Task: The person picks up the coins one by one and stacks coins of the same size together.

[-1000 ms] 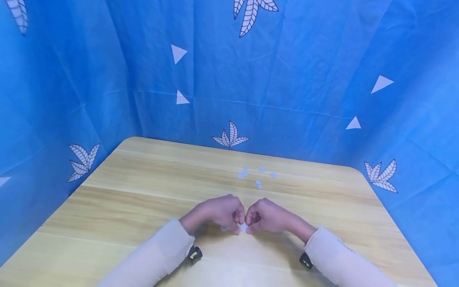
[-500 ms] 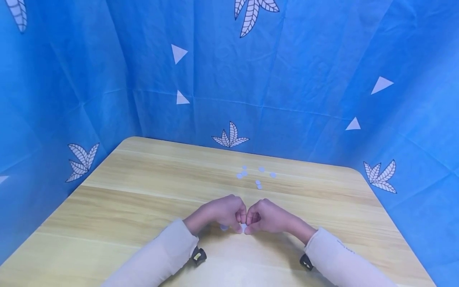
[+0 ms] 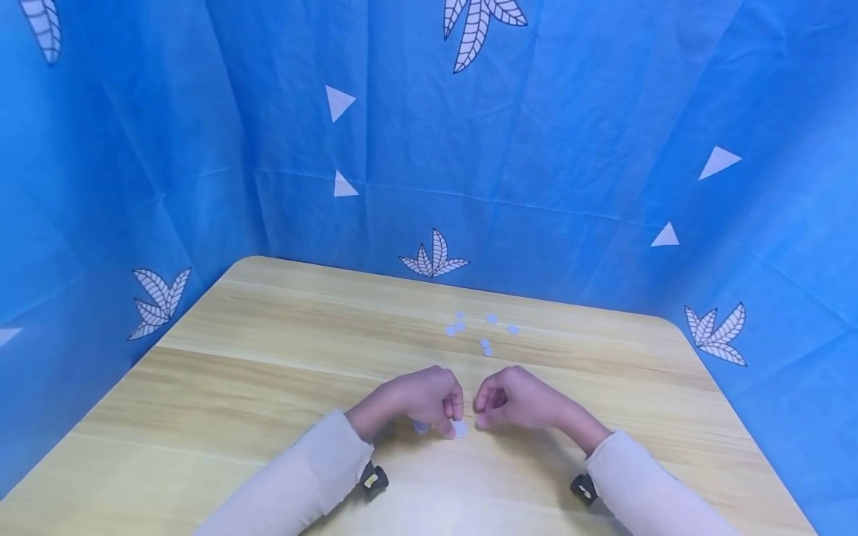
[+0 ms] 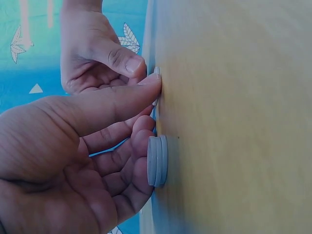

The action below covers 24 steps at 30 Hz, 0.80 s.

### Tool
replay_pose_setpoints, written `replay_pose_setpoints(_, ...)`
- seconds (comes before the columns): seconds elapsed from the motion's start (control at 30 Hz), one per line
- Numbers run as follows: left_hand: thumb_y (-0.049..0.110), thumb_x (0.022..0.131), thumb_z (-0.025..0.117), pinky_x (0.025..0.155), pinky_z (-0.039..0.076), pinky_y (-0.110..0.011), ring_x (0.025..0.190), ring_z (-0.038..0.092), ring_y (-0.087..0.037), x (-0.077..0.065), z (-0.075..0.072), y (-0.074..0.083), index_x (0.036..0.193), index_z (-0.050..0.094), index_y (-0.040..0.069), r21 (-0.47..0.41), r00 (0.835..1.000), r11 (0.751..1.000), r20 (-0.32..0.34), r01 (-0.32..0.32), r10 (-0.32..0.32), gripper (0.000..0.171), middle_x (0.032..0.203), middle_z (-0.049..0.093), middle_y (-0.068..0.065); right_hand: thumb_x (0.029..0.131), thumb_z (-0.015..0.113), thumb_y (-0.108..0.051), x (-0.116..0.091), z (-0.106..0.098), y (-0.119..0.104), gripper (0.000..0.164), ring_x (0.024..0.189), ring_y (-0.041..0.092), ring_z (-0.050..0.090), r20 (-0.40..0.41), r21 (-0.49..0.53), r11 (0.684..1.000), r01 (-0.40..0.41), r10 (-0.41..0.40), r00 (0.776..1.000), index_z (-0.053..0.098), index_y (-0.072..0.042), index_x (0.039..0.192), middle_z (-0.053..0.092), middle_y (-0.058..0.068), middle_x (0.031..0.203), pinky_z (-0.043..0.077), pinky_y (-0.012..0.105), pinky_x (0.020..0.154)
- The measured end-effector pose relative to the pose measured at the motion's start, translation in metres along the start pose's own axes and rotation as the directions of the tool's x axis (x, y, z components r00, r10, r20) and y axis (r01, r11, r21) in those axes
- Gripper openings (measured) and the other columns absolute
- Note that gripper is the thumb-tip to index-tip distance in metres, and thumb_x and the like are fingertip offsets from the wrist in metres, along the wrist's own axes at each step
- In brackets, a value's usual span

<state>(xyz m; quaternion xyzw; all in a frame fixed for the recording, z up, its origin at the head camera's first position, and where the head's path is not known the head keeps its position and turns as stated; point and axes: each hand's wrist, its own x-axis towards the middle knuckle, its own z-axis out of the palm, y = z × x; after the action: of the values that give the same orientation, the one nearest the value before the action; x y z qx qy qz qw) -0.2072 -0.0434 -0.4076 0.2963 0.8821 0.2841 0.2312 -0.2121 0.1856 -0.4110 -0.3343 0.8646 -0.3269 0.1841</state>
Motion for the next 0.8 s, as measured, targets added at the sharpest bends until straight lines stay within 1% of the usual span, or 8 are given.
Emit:
replay_pose_setpoints(0.2, 0.009, 0.076, 0.089, 0.074, 0.051, -0.022, 0.078, 0.058, -0.006, 0.0, 0.002, -0.001, 0.085, 0.072, 0.015, -0.004, 1.0, 1.0, -0.002, 0.001, -0.001, 0.02, 0.082, 0.063, 0.008, 0.083, 0.086, -0.015, 0.0, -0.009, 0.008, 0.021, 0.08, 0.01, 0.069, -0.015, 0.007, 0.999, -0.031, 0.031, 0.999, 0.074, -0.008, 0.098, 0.073, -0.004, 0.086, 0.058, 0.026, 0.075)
replay_pose_setpoints(0.37, 0.01, 0.076, 0.09, 0.074, 0.051, -0.022, 0.077, 0.059, -0.006, 0.001, 0.002, -0.002, 0.084, 0.072, 0.016, 0.004, 1.0, 1.0, -0.002, 0.004, -0.004, 0.02, 0.081, 0.063, 0.009, 0.083, 0.085, -0.012, 0.004, -0.02, 0.016, 0.021, 0.081, 0.012, 0.069, -0.045, -0.004, 1.0, -0.023, 0.023, 0.999, 0.073, -0.006, 0.1, 0.072, -0.002, 0.087, 0.058, 0.027, 0.077)
replay_pose_setpoints(0.53, 0.011, 0.076, 0.09, 0.074, 0.05, -0.021, 0.077, 0.059, -0.005, 0.002, 0.003, -0.004, 0.084, 0.072, 0.016, 0.017, 1.0, 1.0, -0.004, -0.011, 0.011, 0.02, 0.079, 0.064, 0.01, 0.084, 0.083, -0.009, 0.007, -0.032, 0.025, 0.022, 0.084, 0.014, 0.069, -0.077, -0.008, 0.999, -0.033, 0.032, 0.997, 0.072, -0.005, 0.103, 0.072, 0.0, 0.09, 0.057, 0.027, 0.08)
replay_pose_setpoints(0.63, 0.012, 0.076, 0.09, 0.074, 0.05, -0.021, 0.077, 0.058, -0.004, 0.002, 0.002, -0.004, 0.084, 0.073, 0.016, 0.022, 1.0, 1.0, -0.007, -0.019, 0.019, 0.02, 0.079, 0.064, 0.01, 0.085, 0.082, -0.008, 0.009, -0.04, 0.033, 0.023, 0.087, 0.016, 0.069, -0.106, -0.013, 0.999, -0.042, 0.04, 0.994, 0.072, -0.004, 0.106, 0.072, 0.003, 0.094, 0.058, 0.029, 0.08)
replay_pose_setpoints(0.8, 0.011, 0.076, 0.09, 0.075, 0.05, -0.021, 0.078, 0.058, -0.004, 0.001, 0.002, -0.003, 0.084, 0.073, 0.015, 0.012, 1.0, 1.0, -0.009, -0.017, 0.017, 0.02, 0.08, 0.064, 0.01, 0.087, 0.081, -0.008, 0.014, -0.054, 0.045, 0.029, 0.095, 0.021, 0.069, -0.166, -0.017, 0.996, -0.093, 0.089, 0.982, 0.07, -0.002, 0.113, 0.071, 0.007, 0.1, 0.057, 0.037, 0.086)
